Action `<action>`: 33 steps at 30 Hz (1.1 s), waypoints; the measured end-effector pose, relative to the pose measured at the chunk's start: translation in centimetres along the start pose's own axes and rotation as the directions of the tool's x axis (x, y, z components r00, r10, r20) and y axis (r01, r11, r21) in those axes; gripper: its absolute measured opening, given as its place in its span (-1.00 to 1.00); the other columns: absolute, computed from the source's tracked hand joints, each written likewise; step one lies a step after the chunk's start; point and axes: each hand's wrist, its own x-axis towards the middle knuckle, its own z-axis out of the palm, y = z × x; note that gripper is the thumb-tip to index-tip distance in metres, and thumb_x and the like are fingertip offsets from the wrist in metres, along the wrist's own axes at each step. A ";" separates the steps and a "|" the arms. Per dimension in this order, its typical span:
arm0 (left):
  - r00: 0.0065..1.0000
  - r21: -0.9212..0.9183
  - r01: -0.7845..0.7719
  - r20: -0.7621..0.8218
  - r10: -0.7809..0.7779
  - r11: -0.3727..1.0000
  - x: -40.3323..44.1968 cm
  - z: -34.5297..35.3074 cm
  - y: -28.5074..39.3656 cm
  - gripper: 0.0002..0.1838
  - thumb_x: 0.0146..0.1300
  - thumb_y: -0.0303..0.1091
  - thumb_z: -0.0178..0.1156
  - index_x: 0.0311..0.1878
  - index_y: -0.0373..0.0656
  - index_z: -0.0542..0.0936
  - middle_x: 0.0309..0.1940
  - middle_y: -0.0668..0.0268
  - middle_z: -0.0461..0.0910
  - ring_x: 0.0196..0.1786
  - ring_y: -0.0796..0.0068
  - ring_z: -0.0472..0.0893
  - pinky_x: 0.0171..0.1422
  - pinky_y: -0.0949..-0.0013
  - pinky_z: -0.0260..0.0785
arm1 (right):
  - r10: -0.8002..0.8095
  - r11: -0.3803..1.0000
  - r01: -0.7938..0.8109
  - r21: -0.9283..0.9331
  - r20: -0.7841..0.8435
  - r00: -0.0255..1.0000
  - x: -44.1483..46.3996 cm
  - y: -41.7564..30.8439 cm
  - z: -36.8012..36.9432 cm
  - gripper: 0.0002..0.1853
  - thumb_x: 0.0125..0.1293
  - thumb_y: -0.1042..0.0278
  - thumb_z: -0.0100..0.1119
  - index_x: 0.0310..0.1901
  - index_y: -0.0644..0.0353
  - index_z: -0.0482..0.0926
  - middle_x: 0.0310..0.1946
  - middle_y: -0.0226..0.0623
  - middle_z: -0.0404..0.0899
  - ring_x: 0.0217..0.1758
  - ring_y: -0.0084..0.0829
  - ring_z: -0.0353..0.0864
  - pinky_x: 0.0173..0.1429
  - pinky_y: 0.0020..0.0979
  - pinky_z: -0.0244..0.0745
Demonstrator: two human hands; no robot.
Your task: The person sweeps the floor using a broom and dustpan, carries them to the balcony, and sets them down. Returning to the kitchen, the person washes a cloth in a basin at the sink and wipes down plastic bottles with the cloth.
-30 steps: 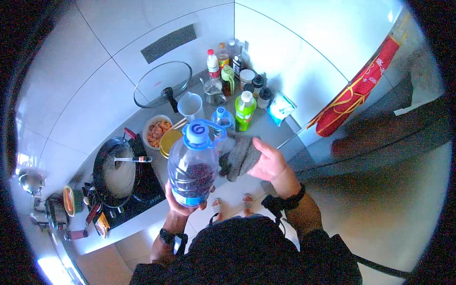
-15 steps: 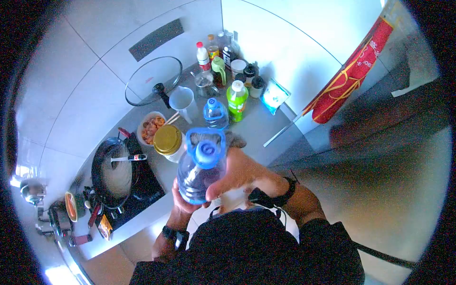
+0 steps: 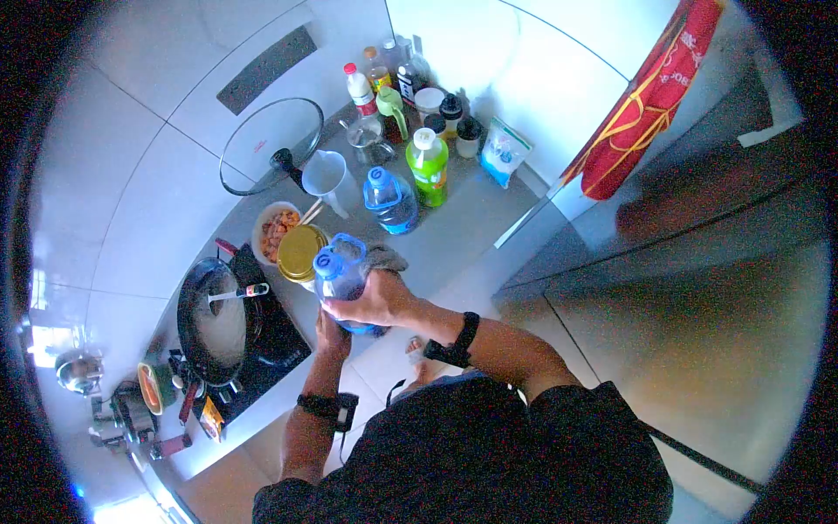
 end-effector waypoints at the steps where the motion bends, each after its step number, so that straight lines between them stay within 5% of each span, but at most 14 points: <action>1: 0.991 0.184 -0.132 0.008 0.133 0.974 0.2 0.4 0.7 -0.38 0.50 0.14 -0.16 0.37 -0.17 0.26 0.24 0.20 0.39 0.29 0.29 0.40 0.38 0.15 0.25 | -0.026 0.999 0.024 -0.042 -0.038 0.999 -0.1 -0.5 0.2 -0.41 -0.02 -0.05 0.44 -0.01 0.13 0.58 -0.18 -0.15 0.66 -0.13 -0.23 0.66 0.04 -0.20 0.51; 5: 0.927 0.381 -0.370 0.086 0.366 0.847 -0.9 3.5 3.2 -0.41 0.52 0.09 -0.19 0.37 -0.19 0.25 0.23 0.22 0.37 0.28 0.36 0.37 0.37 0.23 0.21 | -0.228 0.959 0.183 -0.217 -0.210 0.951 0.7 3.1 1.4 -0.49 -0.08 0.03 0.49 -0.15 0.14 0.57 -0.24 -0.22 0.64 -0.18 -0.24 0.64 -0.03 -0.23 0.53; 7: 0.915 0.214 -0.400 0.153 0.374 0.891 -2.0 5.0 4.4 -0.42 0.36 -0.27 0.03 0.40 -0.23 0.19 0.24 0.09 0.36 0.25 0.23 0.42 0.34 0.19 0.25 | -0.310 0.917 0.208 -0.341 -0.279 0.909 0.9 5.2 1.8 -0.50 -0.10 0.02 0.50 -0.18 0.14 0.57 -0.21 -0.21 0.63 -0.10 -0.19 0.61 0.02 -0.20 0.51; 12: 0.903 0.459 -0.424 0.284 0.323 0.781 -1.9 6.3 5.1 -0.22 0.12 -0.45 0.33 0.39 -0.19 0.18 0.13 0.18 0.40 0.09 0.39 0.49 0.21 0.30 0.37 | -0.397 0.835 0.319 -0.448 -0.090 0.913 -0.2 10.3 2.1 -0.26 -0.03 -0.11 0.44 0.09 0.24 0.47 0.09 0.03 0.50 0.19 0.05 0.45 0.32 -0.06 0.31; 17: 0.904 0.480 -0.396 0.054 0.424 0.783 -0.1 7.7 4.3 -0.48 0.11 -0.30 0.42 0.09 -0.20 0.43 -0.12 0.26 0.54 -0.09 0.50 0.55 0.05 0.36 0.44 | -0.172 0.846 0.164 -0.506 0.031 0.985 -5.0 16.4 0.1 -0.23 -0.05 -0.10 0.43 0.07 0.37 0.46 0.02 0.05 0.52 0.14 -0.06 0.48 0.30 -0.15 0.32; 18: 0.892 0.483 -0.397 0.005 0.451 0.780 0.7 7.6 4.1 -0.53 0.12 -0.29 0.42 0.04 -0.21 0.47 -0.17 0.28 0.56 -0.12 0.51 0.55 0.02 0.36 0.45 | 0.197 0.927 -0.103 -0.360 0.236 0.951 -5.1 17.2 -0.6 -0.27 0.08 -0.13 0.32 0.05 0.42 0.47 -0.01 0.07 0.53 0.11 -0.10 0.51 0.26 -0.17 0.35; 19: 0.907 0.406 -0.360 -0.060 0.417 0.840 0.3 8.6 5.1 -0.69 0.16 -0.34 0.35 -0.09 -0.23 0.52 -0.26 0.30 0.58 -0.22 0.56 0.54 -0.07 0.39 0.45 | 0.531 0.840 -0.405 -0.360 0.399 0.747 -4.2 13.4 -2.2 -0.30 0.21 -0.16 0.22 0.03 0.47 0.47 -0.05 0.09 0.55 0.07 -0.14 0.53 0.21 -0.19 0.38; 21: 0.865 0.459 -0.437 -0.020 0.501 0.773 0.4 8.3 4.6 -0.75 0.17 -0.38 0.28 -0.11 -0.24 0.53 -0.28 0.29 0.59 -0.25 0.56 0.54 -0.10 0.40 0.45 | 0.387 0.790 -0.508 0.342 0.363 0.847 -3.2 9.7 -1.5 -0.39 0.38 -0.12 -0.01 0.02 0.43 0.49 -0.11 0.08 0.57 0.00 -0.16 0.57 0.14 -0.17 0.42; 23: 0.863 0.481 -0.454 0.028 0.504 0.750 1.0 8.0 4.5 -0.80 0.19 -0.47 0.18 -0.10 -0.22 0.55 -0.19 0.32 0.58 -0.18 0.56 0.51 -0.04 0.46 0.40 | 0.344 0.742 -0.408 0.531 0.221 0.913 -1.3 9.8 -0.9 -0.45 0.51 -0.05 -0.22 0.02 0.37 0.51 -0.14 0.04 0.58 -0.08 -0.18 0.59 0.07 -0.16 0.45; 27: 0.886 0.488 -0.431 0.071 0.458 0.759 1.3 7.8 5.4 -0.83 0.15 -0.47 0.16 -0.17 -0.23 0.57 -0.23 0.30 0.58 -0.21 0.56 0.51 -0.08 0.45 0.39 | 0.236 0.958 -0.229 0.171 -0.021 0.971 -0.1 16.8 2.6 -0.53 0.58 0.08 -0.38 0.00 0.24 0.53 -0.21 -0.04 0.60 -0.17 -0.18 0.62 -0.03 -0.18 0.50; 29: 0.878 0.487 -0.451 0.093 0.469 0.748 0.9 7.1 5.1 -0.80 0.10 -0.45 0.16 -0.18 -0.23 0.57 -0.25 0.28 0.60 -0.25 0.51 0.53 -0.08 0.40 0.42 | 0.679 0.714 -0.699 -0.042 0.285 0.677 1.1 14.3 -0.1 -0.59 0.55 0.20 -0.37 -0.01 0.28 0.49 -0.23 -0.05 0.61 -0.15 -0.12 0.64 -0.03 -0.15 0.53; 31: 0.846 0.463 -0.513 0.134 0.516 0.722 0.5 7.2 6.0 -0.86 0.10 -0.48 0.16 -0.24 -0.26 0.55 -0.23 0.27 0.57 -0.21 0.52 0.50 -0.08 0.44 0.39 | 0.041 0.977 -0.035 -0.211 0.028 0.999 1.8 14.8 1.5 -0.64 0.50 0.25 -0.31 0.00 0.30 0.47 -0.24 -0.03 0.62 -0.15 -0.07 0.64 -0.03 -0.10 0.52; 32: 0.835 0.451 -0.533 0.145 0.531 0.716 0.2 7.2 6.2 -0.88 0.10 -0.49 0.15 -0.28 -0.28 0.54 -0.22 0.26 0.56 -0.18 0.52 0.49 -0.07 0.46 0.38 | -0.326 0.890 0.295 -0.348 -0.032 0.945 2.0 14.6 2.1 -0.66 0.48 0.28 -0.28 0.00 0.30 0.47 -0.25 -0.02 0.63 -0.16 -0.05 0.64 -0.02 -0.07 0.52; 33: 0.725 0.547 -0.662 0.296 0.621 0.513 0.3 6.4 6.7 -0.83 0.01 -0.49 0.16 -0.29 -0.29 0.51 -0.18 0.19 0.55 -0.13 0.42 0.50 0.06 0.38 0.35 | -0.193 0.978 0.195 -0.076 0.041 0.980 1.6 14.4 2.2 -0.66 0.46 0.26 -0.24 0.03 0.27 0.47 -0.22 -0.02 0.62 -0.13 -0.09 0.63 0.01 -0.10 0.50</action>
